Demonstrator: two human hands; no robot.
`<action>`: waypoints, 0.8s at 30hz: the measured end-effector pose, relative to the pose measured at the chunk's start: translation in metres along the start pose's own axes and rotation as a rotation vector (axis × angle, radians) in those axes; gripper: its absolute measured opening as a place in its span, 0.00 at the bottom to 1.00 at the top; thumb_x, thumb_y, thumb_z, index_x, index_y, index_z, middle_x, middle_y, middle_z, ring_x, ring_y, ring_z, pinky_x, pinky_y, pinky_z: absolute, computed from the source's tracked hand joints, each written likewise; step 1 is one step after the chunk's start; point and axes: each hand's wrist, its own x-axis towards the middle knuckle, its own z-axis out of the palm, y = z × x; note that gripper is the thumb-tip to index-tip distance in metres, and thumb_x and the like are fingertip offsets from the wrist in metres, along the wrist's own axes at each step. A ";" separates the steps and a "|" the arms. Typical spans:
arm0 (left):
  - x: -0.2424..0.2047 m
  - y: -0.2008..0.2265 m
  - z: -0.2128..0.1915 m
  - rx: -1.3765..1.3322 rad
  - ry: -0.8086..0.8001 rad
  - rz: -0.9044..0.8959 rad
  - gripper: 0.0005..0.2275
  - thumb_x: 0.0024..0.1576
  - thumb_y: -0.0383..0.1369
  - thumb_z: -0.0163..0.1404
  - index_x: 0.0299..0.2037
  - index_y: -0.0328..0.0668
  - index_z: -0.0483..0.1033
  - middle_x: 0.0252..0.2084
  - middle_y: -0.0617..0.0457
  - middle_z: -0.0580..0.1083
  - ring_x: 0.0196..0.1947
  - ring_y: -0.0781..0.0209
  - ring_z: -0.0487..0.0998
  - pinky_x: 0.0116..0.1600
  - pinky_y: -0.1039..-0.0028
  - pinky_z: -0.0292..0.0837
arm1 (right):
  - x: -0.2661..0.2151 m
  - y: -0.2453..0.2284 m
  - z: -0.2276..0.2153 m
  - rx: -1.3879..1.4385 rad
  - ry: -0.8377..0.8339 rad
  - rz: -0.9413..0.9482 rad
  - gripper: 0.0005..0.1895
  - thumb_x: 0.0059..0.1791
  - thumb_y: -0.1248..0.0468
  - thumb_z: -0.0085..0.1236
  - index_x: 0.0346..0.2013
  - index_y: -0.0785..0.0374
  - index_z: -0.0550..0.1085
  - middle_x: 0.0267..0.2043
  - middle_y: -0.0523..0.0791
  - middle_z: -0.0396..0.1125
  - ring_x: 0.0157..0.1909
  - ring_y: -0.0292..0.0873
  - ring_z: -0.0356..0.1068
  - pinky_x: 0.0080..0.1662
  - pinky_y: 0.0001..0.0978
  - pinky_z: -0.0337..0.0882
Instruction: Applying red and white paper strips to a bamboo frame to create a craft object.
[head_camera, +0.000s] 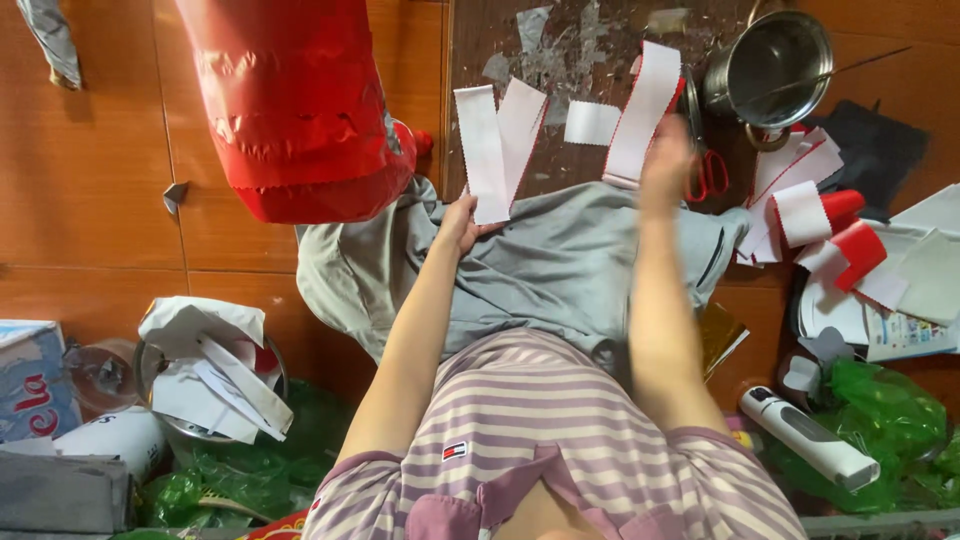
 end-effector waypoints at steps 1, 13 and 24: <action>-0.001 0.002 0.002 0.004 -0.005 0.006 0.24 0.64 0.30 0.34 0.72 0.50 0.56 0.62 0.42 0.71 0.54 0.43 0.79 0.48 0.47 0.82 | 0.012 0.009 -0.029 0.002 0.007 -0.005 0.17 0.58 0.70 0.41 0.57 0.69 0.74 0.49 0.54 0.74 0.50 0.49 0.74 0.52 0.46 0.73; -0.028 0.022 0.065 0.015 -0.149 0.000 0.17 0.69 0.33 0.46 0.64 0.31 0.67 0.53 0.41 0.75 0.44 0.48 0.82 0.43 0.56 0.84 | 0.013 -0.150 0.007 -0.015 -0.674 -0.585 0.31 0.37 0.76 0.57 0.56 0.65 0.78 0.66 0.48 0.67 0.71 0.51 0.61 0.70 0.53 0.54; -0.209 0.147 0.187 1.537 0.149 1.377 0.10 0.50 0.26 0.58 0.42 0.38 0.74 0.49 0.42 0.73 0.53 0.43 0.73 0.54 0.59 0.71 | 0.044 -0.226 0.055 0.554 -0.808 -0.272 0.15 0.44 0.78 0.57 0.45 0.68 0.77 0.52 0.48 0.76 0.60 0.48 0.73 0.72 0.46 0.59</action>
